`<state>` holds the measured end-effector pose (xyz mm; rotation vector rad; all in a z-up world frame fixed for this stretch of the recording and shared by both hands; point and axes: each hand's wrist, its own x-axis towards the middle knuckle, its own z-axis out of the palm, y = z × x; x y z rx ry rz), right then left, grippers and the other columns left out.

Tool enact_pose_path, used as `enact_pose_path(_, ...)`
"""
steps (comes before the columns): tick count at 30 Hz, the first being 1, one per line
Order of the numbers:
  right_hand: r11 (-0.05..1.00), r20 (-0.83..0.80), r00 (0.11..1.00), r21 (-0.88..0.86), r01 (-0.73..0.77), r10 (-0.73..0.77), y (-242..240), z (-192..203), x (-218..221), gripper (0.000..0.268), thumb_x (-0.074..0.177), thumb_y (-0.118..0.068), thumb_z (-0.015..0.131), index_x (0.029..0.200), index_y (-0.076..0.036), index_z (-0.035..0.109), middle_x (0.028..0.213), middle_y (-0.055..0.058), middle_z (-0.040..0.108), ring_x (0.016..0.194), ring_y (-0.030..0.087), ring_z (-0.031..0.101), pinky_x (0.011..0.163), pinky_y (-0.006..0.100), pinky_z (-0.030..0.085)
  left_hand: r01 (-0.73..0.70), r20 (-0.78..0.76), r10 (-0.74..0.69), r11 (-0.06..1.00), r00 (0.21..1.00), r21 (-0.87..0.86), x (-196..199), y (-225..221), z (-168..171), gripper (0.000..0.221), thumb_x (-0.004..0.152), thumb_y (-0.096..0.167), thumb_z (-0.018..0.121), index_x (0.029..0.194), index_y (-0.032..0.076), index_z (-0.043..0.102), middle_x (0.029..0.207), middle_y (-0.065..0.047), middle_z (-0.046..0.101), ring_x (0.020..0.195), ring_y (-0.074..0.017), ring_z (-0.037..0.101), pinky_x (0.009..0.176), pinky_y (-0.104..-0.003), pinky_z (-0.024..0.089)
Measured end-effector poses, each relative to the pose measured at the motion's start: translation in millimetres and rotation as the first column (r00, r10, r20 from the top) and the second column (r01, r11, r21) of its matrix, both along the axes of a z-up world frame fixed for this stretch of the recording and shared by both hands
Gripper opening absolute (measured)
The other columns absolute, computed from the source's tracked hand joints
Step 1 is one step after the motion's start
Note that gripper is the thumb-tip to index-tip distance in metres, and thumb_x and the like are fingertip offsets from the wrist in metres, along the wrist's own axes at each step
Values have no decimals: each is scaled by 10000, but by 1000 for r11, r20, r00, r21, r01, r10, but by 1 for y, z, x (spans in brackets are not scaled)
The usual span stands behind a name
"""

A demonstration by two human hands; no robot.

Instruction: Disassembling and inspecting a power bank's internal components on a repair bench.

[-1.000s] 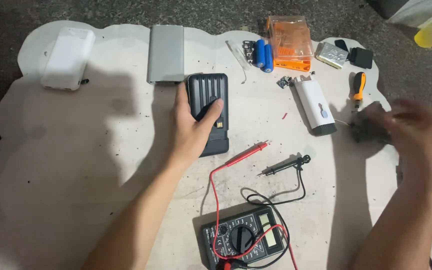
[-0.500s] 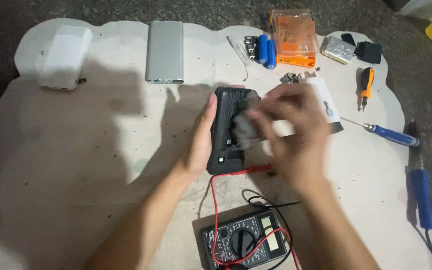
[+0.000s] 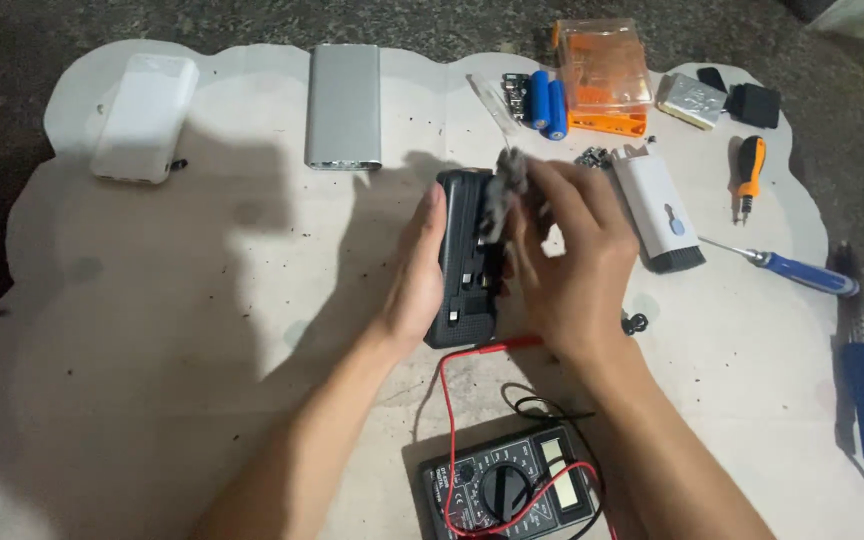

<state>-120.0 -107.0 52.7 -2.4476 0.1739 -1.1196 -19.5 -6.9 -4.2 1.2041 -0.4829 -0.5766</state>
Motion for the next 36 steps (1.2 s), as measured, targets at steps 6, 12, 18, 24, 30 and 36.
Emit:
enact_pose_path(6, 998, -19, 999, 55, 31, -30, 23, -11, -6, 125, 948, -115, 737, 1055, -49, 736, 1013, 150, 648, 839, 393, 691, 708, 474, 566, 34, -122, -40, 998, 992, -47, -7, 3, 17, 683, 1032, 603, 390, 1445, 86, 559, 1375, -119, 578, 1210, -218, 542, 1063, -424, 474)
enact_pose_path(12, 992, -42, 996, 106, -73, 78, 26, -5, -3, 96, 910, -137, 764, 984, -78, 751, 952, 107, 677, 817, 337, 714, 719, 419, 582, 55, -366, -81, 995, 927, -80, -2, -1, 9, 740, 956, 679, 455, 1220, 34, 700, 1005, -118, 710, 915, -212, 670, 806, -370, 595)
enact_pose_path(18, 999, 72, 997, 33, 33, -35, -7, -9, 8, 92, 990, -78, 711, 1042, -9, 678, 974, 147, 654, 823, 381, 677, 706, 458, 551, 47, 5, -47, 999, 999, 27, -14, 2, 22, 784, 1027, 613, 409, 1498, -12, 448, 1529, -265, 421, 1421, -398, 373, 1176, -556, 323)
enact_pose_path(24, 987, 5, 996, 128, -92, 92, 23, -5, -6, 90, 953, -67, 706, 1021, -10, 697, 954, 182, 668, 873, 426, 695, 730, 480, 562, -3, -68, 5, 1000, 998, 31, -8, 5, 6, 800, 1020, 620, 418, 1516, -7, 446, 1559, -244, 416, 1436, -362, 394, 1213, -551, 299)
enact_pose_path(30, 958, -54, 981, 232, -170, 187, 34, -10, -17, 106, 898, -141, 745, 955, -59, 709, 925, 140, 702, 854, 386, 722, 733, 429, 585, 120, -337, -121, 993, 934, -25, -11, 5, 12, 825, 948, 726, 373, 1209, 1, 667, 1066, -168, 653, 966, -236, 618, 893, -376, 516)
enact_pose_path(36, 992, 26, 996, 96, -82, 79, -2, -13, 2, 86, 965, -102, 687, 971, -23, 654, 889, 177, 637, 783, 423, 673, 655, 477, 547, 31, -64, -19, 980, 998, 195, -15, 1, 31, 984, 941, 725, 400, 1590, -7, 295, 1638, -297, 239, 1509, -438, 214, 1230, -571, 156)
